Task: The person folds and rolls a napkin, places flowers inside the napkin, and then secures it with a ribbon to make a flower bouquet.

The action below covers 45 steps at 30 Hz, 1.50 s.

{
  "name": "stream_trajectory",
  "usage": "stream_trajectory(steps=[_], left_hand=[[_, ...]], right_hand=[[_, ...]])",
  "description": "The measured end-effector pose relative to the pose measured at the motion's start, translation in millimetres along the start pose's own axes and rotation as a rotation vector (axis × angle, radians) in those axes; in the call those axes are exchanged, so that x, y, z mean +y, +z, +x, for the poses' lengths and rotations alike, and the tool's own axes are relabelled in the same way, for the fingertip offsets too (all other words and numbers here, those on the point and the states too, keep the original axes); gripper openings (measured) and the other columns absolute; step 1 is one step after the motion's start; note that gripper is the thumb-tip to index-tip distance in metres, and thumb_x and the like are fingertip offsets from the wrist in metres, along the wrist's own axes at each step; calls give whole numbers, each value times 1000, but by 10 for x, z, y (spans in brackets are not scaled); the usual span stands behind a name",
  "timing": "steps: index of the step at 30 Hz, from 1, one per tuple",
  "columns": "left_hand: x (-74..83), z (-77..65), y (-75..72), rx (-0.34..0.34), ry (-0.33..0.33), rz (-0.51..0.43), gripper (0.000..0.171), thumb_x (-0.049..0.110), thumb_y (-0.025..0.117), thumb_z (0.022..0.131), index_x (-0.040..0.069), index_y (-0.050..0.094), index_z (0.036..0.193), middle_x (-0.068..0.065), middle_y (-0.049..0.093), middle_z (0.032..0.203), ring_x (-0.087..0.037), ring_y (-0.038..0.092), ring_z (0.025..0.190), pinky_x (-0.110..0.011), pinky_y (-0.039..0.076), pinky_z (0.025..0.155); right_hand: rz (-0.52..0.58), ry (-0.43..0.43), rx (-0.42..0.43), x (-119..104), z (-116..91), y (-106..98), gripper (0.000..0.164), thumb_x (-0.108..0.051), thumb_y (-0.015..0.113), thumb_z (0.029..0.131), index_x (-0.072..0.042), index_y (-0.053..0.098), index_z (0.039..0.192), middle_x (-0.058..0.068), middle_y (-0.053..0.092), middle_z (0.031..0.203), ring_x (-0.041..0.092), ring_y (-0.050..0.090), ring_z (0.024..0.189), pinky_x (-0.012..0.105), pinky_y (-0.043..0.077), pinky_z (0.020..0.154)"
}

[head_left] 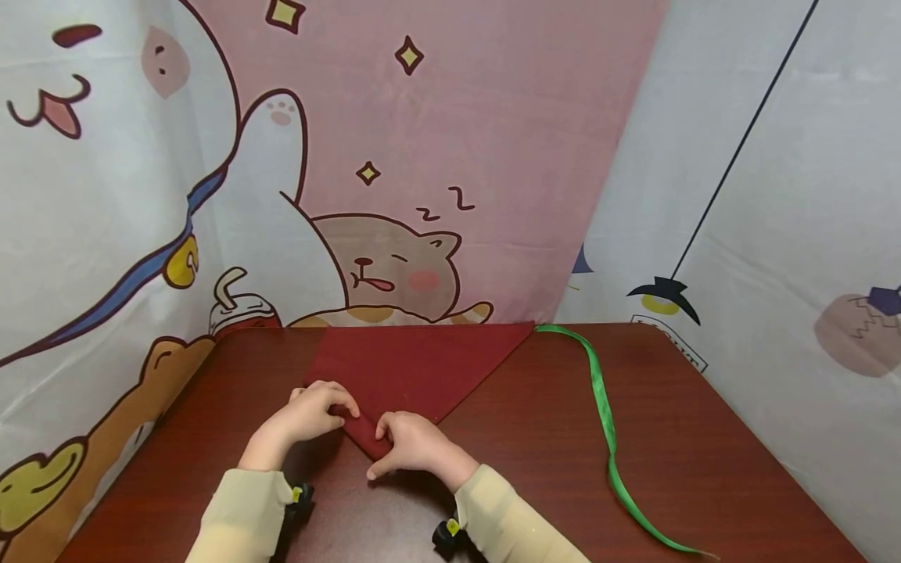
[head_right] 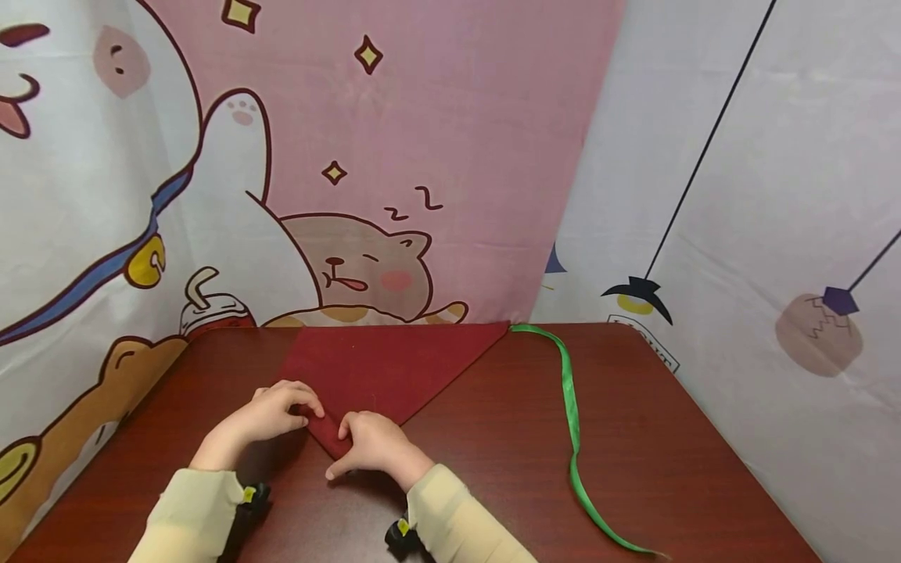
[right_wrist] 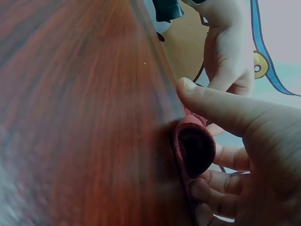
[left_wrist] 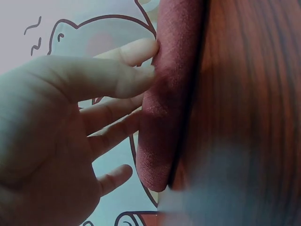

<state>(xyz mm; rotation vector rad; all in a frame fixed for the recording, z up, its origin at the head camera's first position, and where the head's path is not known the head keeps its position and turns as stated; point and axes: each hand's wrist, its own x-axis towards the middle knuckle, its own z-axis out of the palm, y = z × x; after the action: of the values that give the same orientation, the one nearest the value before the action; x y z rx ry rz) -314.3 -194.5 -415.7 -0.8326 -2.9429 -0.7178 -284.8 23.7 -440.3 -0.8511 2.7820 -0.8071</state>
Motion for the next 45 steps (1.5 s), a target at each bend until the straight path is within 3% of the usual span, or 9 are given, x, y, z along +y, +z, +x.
stream_trajectory(steps=[12,18,21,32,40,45], left_hand=[[60,14,-25,-51,0,32,27,9,75,79,27,74,99,-7,59,119,-37,40,122,-65,26,87],[90,49,-31,-62,-3,45,32,7,74,78,26,74,103,-14,56,128,-45,31,130,-69,22,91],[91,80,-3,-58,0,57,32,6,74,77,27,74,102,-14,56,128,-45,30,131,-69,22,92],[95,157,85,-14,19,35,20,8,73,78,20,76,94,-18,57,125,-47,31,128,-68,19,89],[98,231,77,-54,-30,86,18,12,72,83,25,76,94,-14,57,128,-44,31,130,-67,21,91],[152,272,88,-66,-30,97,18,11,70,85,25,76,94,-14,58,127,-44,33,129,-67,22,92]], right_hand=[[-34,61,60,43,12,-33,31,-32,86,67,-17,60,74,-10,51,67,4,47,61,20,41,59],[111,105,38,98,3,-93,20,-24,82,74,-15,63,72,-10,57,53,4,55,47,21,43,53],[179,120,24,129,-18,-129,15,-19,80,78,-14,67,73,-9,59,55,7,57,48,23,44,50],[212,88,0,226,-34,-192,12,-14,77,81,-10,66,84,-7,61,72,7,57,56,24,47,60],[120,19,133,218,19,-138,21,-26,79,79,-16,61,84,-12,57,72,3,52,65,31,39,68],[167,-6,138,212,32,-116,19,-16,79,78,-15,62,83,-10,56,70,3,52,62,25,43,64]])
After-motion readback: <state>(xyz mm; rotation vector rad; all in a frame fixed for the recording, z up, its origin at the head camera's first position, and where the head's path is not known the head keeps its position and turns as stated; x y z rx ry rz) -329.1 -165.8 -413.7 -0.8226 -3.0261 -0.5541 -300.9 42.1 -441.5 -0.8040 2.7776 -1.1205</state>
